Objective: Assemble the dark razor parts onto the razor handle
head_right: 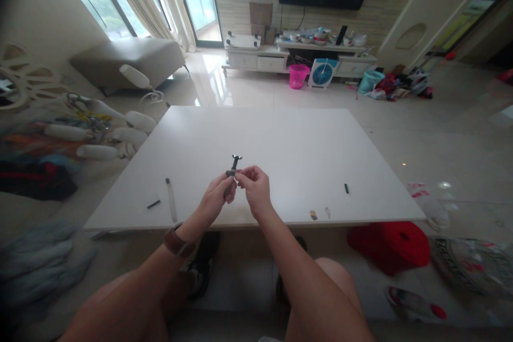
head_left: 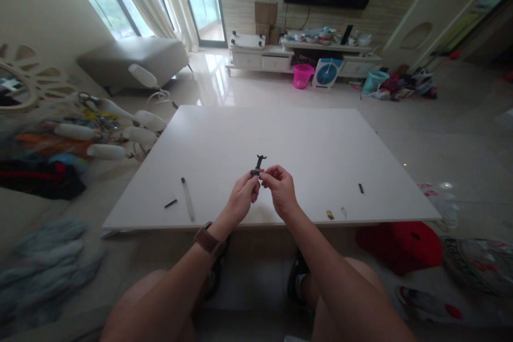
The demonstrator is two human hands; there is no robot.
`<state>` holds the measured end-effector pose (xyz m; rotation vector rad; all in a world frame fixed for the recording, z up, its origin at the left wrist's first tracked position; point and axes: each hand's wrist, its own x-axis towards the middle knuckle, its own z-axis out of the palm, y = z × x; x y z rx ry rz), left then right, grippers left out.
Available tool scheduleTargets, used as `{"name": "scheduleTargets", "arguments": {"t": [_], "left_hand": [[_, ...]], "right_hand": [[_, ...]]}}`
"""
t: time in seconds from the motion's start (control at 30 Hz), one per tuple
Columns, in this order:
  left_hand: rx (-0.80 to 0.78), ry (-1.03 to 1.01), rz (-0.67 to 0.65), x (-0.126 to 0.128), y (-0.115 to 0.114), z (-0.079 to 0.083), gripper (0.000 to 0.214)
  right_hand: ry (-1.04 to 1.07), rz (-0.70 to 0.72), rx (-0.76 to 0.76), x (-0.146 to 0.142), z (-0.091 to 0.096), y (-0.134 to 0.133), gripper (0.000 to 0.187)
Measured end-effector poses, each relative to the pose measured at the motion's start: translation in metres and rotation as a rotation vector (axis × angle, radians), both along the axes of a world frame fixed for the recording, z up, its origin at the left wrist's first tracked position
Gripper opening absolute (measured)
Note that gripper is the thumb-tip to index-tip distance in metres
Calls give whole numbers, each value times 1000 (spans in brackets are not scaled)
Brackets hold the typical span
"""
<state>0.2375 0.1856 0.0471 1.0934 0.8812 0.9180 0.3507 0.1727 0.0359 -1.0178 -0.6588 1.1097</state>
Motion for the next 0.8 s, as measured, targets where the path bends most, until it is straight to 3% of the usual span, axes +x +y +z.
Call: {"name": "scheduleTargets", "arguments": {"t": [0.27, 0.8], "left_hand": [[-18, -60, 19, -1, 0, 0, 38], [25, 14, -9, 1, 1, -1, 32]], "right_hand": [[-71, 41, 57, -1, 2, -3, 19], [-167, -68, 59, 0, 0, -2, 19]]}}
